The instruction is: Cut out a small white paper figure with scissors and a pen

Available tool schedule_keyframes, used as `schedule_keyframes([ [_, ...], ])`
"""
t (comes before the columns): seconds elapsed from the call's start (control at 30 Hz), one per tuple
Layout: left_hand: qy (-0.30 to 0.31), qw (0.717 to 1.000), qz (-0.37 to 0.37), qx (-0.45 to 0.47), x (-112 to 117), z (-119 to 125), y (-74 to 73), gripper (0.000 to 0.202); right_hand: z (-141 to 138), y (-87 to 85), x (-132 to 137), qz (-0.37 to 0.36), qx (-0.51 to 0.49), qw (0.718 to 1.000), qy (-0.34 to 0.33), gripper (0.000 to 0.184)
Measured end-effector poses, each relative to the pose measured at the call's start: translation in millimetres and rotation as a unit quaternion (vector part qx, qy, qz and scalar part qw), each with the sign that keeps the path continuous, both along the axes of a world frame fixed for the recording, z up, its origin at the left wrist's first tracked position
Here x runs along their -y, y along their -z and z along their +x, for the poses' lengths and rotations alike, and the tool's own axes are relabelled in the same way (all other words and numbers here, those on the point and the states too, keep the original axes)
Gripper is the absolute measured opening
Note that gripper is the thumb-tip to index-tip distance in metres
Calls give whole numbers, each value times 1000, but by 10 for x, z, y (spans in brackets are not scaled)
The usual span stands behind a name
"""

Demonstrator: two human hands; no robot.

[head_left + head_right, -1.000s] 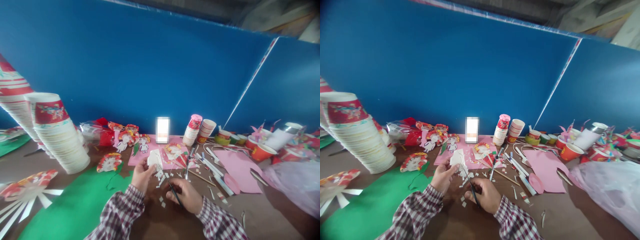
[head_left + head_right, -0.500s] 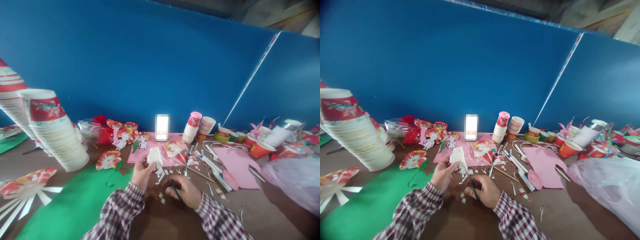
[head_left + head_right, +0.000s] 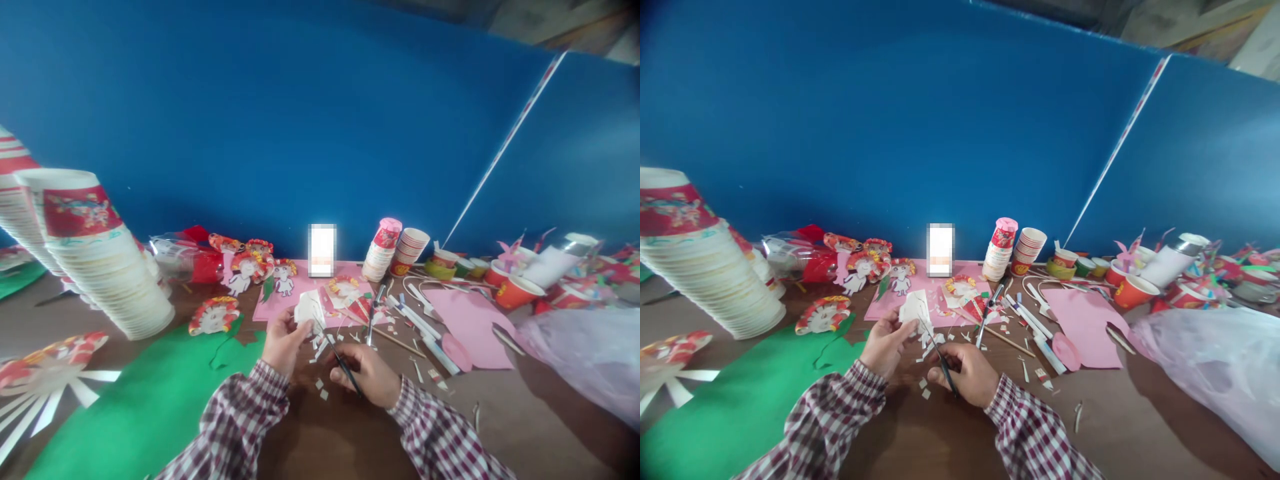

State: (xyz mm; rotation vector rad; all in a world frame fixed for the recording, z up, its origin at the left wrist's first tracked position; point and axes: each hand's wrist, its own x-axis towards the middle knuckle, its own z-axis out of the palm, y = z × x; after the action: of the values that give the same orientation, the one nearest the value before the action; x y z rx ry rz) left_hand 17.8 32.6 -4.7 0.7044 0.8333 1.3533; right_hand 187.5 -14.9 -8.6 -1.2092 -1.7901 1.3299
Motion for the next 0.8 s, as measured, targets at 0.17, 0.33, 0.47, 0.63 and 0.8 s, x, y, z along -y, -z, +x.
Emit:
schedule_keyframes([
  [0.17, 9, 1000, -1, 8, -3, 2, 36, 41, -1, -1, -4, -4, -6, 1000, 3, 41],
  [0.33, 4, 1000, -8, 9, 5, 13, 20, 43, -5, 21, -3, -34, -32, 999, 1, 41],
  [0.47, -1, 1000, -23, 19, 18, 35, 18, 42, -12, 58, 5, -33, -38, 999, 10, 38],
  [0.63, -23, 998, -35, 43, 65, 84, -10, 43, -37, 71, 15, -15, -32, 999, 27, 33],
  [0.8, -60, 995, -41, 73, 106, 126, -65, 43, -122, 34, 27, 19, -43, 998, 41, 29],
])
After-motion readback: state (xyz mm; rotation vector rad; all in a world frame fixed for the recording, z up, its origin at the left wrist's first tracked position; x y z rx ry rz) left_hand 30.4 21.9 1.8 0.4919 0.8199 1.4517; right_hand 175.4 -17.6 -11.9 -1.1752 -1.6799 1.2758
